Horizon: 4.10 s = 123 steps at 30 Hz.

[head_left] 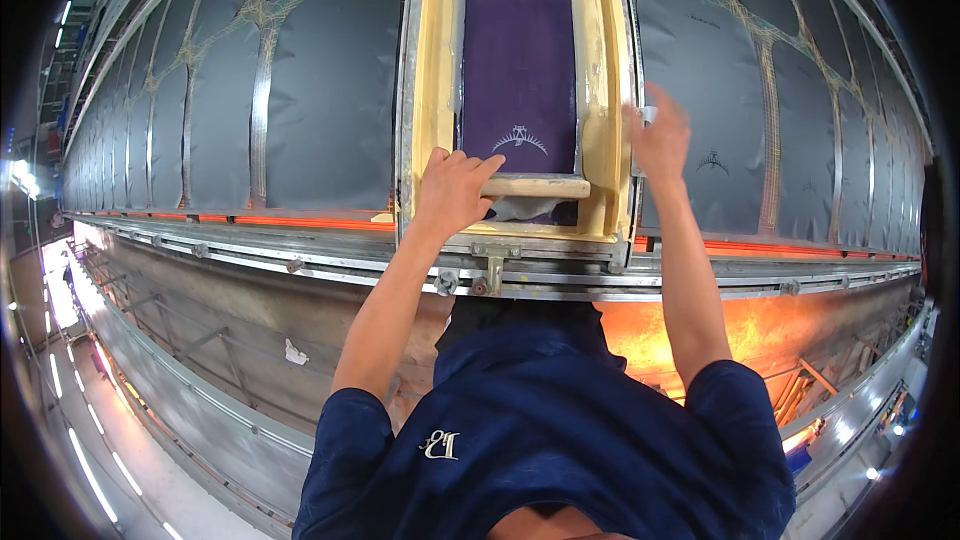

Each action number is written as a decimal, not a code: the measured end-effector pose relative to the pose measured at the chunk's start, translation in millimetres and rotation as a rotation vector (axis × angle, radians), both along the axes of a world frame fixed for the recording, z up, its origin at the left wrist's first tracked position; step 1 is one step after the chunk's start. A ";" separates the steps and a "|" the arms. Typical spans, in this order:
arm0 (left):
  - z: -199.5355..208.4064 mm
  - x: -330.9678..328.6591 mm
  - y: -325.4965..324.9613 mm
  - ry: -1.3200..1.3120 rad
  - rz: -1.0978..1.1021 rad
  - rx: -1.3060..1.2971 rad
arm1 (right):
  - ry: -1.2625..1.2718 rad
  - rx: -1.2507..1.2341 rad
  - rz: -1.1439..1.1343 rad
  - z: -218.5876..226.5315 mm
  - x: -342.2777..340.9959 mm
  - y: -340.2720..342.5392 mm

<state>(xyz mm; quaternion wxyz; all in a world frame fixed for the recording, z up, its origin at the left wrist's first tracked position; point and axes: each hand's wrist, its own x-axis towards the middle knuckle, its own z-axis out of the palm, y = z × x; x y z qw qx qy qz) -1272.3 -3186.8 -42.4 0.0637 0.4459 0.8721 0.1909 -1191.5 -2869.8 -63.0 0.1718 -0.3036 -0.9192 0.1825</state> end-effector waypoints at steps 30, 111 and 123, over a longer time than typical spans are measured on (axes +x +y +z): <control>-16.9 -99.3 -367.5 0.169 -0.080 0.031 | 0.199 -0.581 -0.224 -54.3 -178.3 -289.8; -32.5 -582.5 -107.2 0.034 0.016 -0.140 | -0.367 0.113 0.801 -2.9 -548.7 -191.7; -25.3 -318.9 -250.1 0.003 -0.059 -0.106 | -0.408 -0.052 0.739 1.5 -288.6 -341.8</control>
